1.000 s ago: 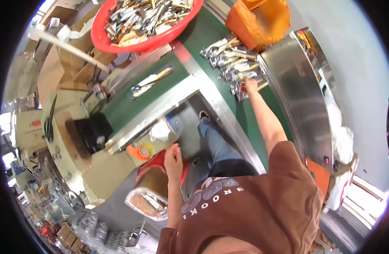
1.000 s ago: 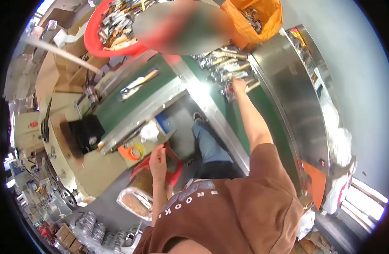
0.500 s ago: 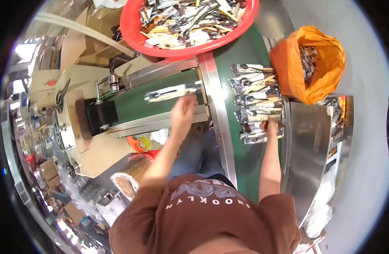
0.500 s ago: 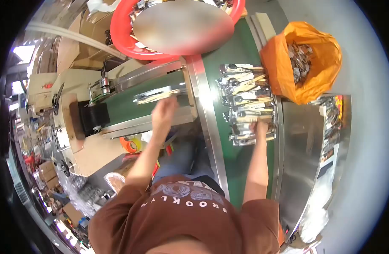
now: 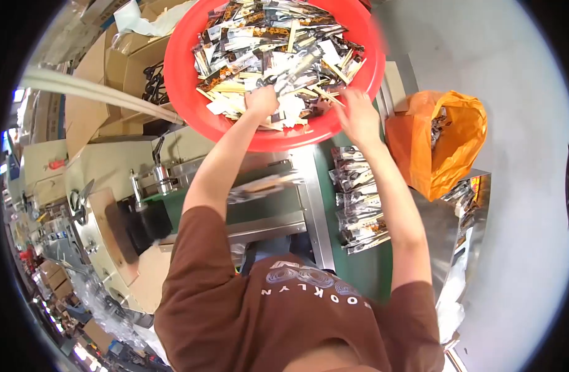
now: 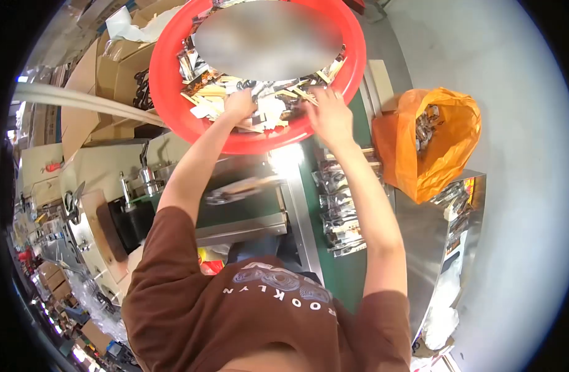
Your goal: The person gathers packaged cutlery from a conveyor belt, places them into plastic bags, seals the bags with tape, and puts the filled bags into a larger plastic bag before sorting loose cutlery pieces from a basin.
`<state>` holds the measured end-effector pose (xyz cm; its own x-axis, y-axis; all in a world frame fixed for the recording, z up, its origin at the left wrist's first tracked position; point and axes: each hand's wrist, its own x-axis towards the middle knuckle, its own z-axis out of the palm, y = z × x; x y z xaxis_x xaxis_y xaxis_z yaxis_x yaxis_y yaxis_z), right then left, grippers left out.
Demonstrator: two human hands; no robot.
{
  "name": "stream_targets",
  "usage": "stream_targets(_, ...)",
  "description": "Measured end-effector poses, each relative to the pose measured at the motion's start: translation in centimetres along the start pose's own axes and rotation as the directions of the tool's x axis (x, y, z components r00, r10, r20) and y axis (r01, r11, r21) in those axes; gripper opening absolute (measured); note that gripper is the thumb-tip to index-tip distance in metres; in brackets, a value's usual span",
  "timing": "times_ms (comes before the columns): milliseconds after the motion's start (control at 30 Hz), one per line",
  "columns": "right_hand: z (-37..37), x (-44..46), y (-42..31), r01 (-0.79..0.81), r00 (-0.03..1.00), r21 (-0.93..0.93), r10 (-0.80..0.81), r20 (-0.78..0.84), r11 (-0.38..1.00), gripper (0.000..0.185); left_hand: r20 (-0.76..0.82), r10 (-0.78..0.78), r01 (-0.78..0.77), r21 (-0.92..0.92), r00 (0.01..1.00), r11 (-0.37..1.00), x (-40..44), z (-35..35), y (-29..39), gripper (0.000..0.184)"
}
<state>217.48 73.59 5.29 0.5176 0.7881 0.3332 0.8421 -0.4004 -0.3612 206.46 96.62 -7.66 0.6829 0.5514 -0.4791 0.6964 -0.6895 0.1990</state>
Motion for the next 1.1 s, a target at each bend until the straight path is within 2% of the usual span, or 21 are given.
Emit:
stream_targets(67, 2.1, 4.9, -0.5, 0.298, 0.938, -0.297, -0.336, -0.087, 0.907, 0.029, 0.139, 0.209, -0.211, -0.001, 0.968, 0.977, -3.7, -5.8, 0.0, 0.049)
stream_targets(100, 3.0, 6.1, -0.3, 0.32, 0.947, -0.225, -0.315, 0.058, 0.92, 0.028, 0.082, 0.346, -0.339, -0.096, 0.934, 0.936, -4.6, -6.9, -1.3, 0.053)
stream_targets(167, 4.5, 8.1, -0.1, 0.348, 0.888, -0.067, -0.306, 0.344, 0.935, 0.027, 0.017, 0.307, -0.262, -0.474, 0.952, 0.841, -5.6, -10.8, -2.9, 0.055)
stream_targets(200, 5.1, 8.4, -0.6, 0.17, 0.926, 0.09, -0.19, 0.325, 0.981, 0.025, 0.008, 0.252, -0.18, -0.679, 0.968, 0.712, -5.9, -13.1, -3.8, 0.06)
stream_targets(233, 5.5, 8.3, -1.3, -0.013, 0.943, 0.246, -0.07, 0.326, 0.969, 0.024, -0.258, 0.067, -0.262, -0.872, 0.964, 0.412, -6.2, -13.8, -4.8, 0.079)
stream_targets(267, 5.6, 8.0, -2.1, -0.195, 0.936, 0.388, 0.052, 0.349, 0.901, 0.022, -0.303, -0.096, -0.277, -0.936, 0.948, 0.219, -7.6, -15.5, -4.2, 0.091)
stream_targets(333, 4.4, 8.1, -5.5, -0.381, 0.886, 0.508, 0.149, 0.439, 0.773, 0.023, -0.067, -0.043, -0.063, -0.994, 0.997, 0.084, -7.1, -15.5, -4.0, 0.082)
stream_targets(400, 4.5, 7.9, -7.5, -0.478, 0.817, 0.514, 0.146, 0.558, 0.712, 0.025, -0.102, 0.101, -0.051, -0.908, 0.99, -0.416, -6.3, -14.9, -1.3, 0.047)
stream_targets(467, 5.4, 8.2, -8.0, -0.073, 0.884, 0.291, -0.073, 0.463, 0.954, 0.021, -0.23, -0.031, -0.228, -0.919, 0.973, -0.323, -4.7, -14.3, -0.3, 0.04)
stream_targets(533, 6.0, 8.7, -8.3, 0.277, 0.857, 0.053, -0.272, 0.437, 0.959, 0.019, -0.209, -0.08, -0.222, -0.943, 0.975, -0.249, -3.0, -13.2, -0.5, 0.036)
stream_targets(567, 5.6, 8.9, -8.8, 0.314, 0.814, 0.09, -0.317, 0.486, 0.945, 0.016, -0.198, -0.105, -0.216, -0.953, 0.975, -0.213, -2.0, -12.3, -0.6, 0.034)
stream_targets(667, 4.1, 9.5, -11.4, 0.282, 0.818, 0.194, -0.341, 0.463, 0.939, 0.024, 0.16, -0.051, 0.124, -0.899, 0.986, -0.419, 0.5, -9.9, -1.9, 0.028)
stream_targets(733, 2.3, 5.8, -13.2, 0.122, 0.676, 0.444, -0.402, 0.617, 0.888, 0.022, 0.154, -0.287, 0.001, -0.883, 0.946, -0.469, 3.8, -9.5, -7.1, 0.026)
stream_targets(800, -0.5, 4.3, -15.3, 0.163, 0.568, 0.472, -0.473, 0.673, 0.866, 0.016, 0.171, -0.514, -0.147, -0.842, 0.84, -0.519, 5.6, -9.3, -10.3, 0.025)
stream_targets(833, -0.4, 4.7, -14.7, 0.129, 0.549, 0.452, -0.444, 0.709, 0.882, 0.013, 0.098, -0.4, -0.136, -0.845, 0.911, -0.516, 6.1, -9.8, -10.0, 0.027)
stream_targets(867, 1.8, 5.1, -10.7, -0.052, 0.573, 0.372, -0.277, 0.771, 0.927, 0.011, 0.044, -0.272, -0.105, -0.856, 0.961, -0.507, 4.2, -11.2, -8.5, 0.029)
stream_targets(900, 1.6, 7.2, -8.3, -0.433, 0.572, 0.312, -0.01, 0.82, 0.846, 0.03, -0.006, -0.153, -0.083, -0.86, 0.988, -0.503, 1.7, -12.2, -7.0, 0.03)
stream_targets(933, 1.4, 9.5, -6.2, -0.738, 0.473, 0.239, 0.232, 0.85, 0.631, 0.055, -0.033, -0.201, -0.11, -0.916, 0.979, -0.387, 0.0, -13.4, -5.3, 0.029)
stream_targets(967, 3.3, 9.3, -3.6, -0.83, 0.502, 0.358, 0.293, 0.814, 0.428, 0.027, -0.081, -0.132, -0.129, -0.899, 0.988, -0.417, 0.2, -13.0, -5.0, 0.03)
stream_targets(1000, 5.1, 8.6, -2.0, -0.863, 0.506, 0.465, 0.361, 0.784, 0.199, 0.019, -0.125, -0.063, -0.14, -0.883, 0.99, -0.449, 0.3, -12.5, -4.9, 0.031)
stream_targets(1100, 6.0, 9.3, -3.7, -0.585, 0.81, 0.68, 0.295, 0.506, 0.441, 0.014, -0.149, 0.045, -0.094, -0.803, 0.988, -0.588, 0.1, -12.5, -2.4, 0.033)
